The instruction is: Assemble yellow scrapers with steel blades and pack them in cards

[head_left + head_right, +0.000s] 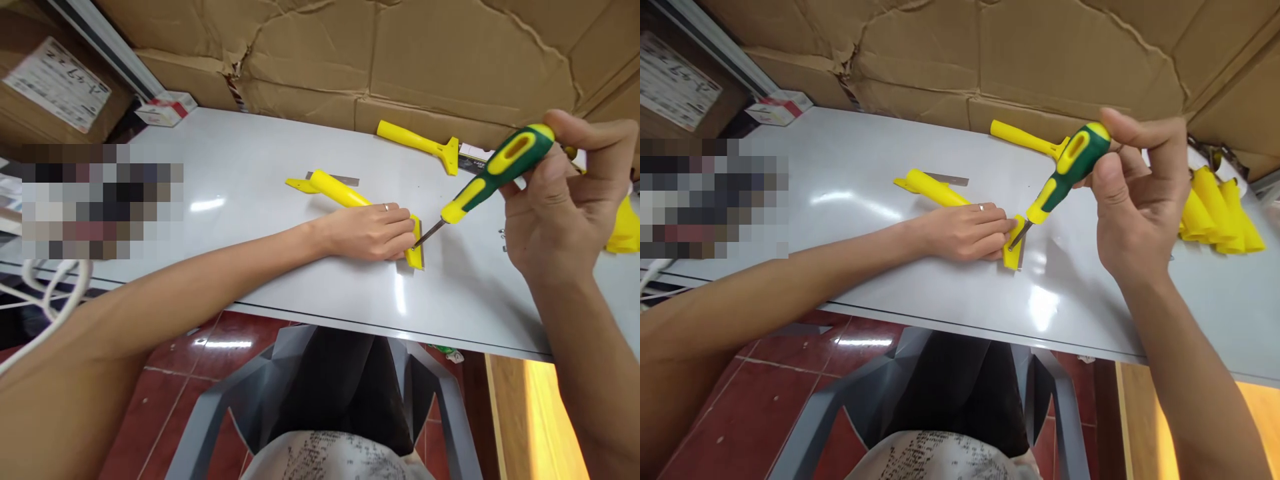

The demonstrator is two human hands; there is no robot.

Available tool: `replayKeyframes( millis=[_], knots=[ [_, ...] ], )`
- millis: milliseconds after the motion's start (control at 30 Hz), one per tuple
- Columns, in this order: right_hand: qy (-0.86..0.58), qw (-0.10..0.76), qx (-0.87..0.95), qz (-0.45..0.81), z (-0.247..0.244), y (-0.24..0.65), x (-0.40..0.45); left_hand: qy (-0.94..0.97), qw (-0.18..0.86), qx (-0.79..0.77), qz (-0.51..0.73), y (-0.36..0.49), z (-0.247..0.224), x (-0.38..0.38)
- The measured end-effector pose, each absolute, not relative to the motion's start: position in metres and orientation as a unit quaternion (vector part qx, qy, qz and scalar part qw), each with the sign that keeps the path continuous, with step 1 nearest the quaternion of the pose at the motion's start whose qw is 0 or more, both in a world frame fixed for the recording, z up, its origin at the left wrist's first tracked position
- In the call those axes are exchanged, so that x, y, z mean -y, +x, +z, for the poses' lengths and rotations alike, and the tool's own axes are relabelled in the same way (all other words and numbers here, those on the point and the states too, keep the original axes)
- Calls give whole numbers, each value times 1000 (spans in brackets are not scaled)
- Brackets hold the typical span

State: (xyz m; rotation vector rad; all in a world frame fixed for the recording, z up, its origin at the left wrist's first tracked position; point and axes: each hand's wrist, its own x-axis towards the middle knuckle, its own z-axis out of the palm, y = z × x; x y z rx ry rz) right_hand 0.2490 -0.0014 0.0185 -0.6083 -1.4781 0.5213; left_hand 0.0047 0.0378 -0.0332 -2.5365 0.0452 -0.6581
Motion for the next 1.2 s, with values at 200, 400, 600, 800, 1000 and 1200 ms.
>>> replayKeyframes(
  millis=[200, 400, 600, 800, 1000, 1200],
  knots=[
    [-253, 619, 682, 295, 22, 250, 1, -938, 255, -22, -234, 4, -34, -38],
    [-226, 651, 681, 246, 21, 249, 0, -940, 260, -14, -220, 4, -33, -38],
    [-273, 622, 684, 266, 22, 249, 5, -938, 268, -18, -219, 4, -32, -37],
    [-253, 653, 674, 238, 19, 248, 3, -933, 266, -22, -242, 4, -32, -37],
    [-272, 614, 697, 252, 20, 253, 3, -930, 268, -28, -251, 4, -32, -36],
    [-248, 653, 690, 190, 16, 254, -1, -934, 256, -23, -247, 4, -32, -36]
  ],
)
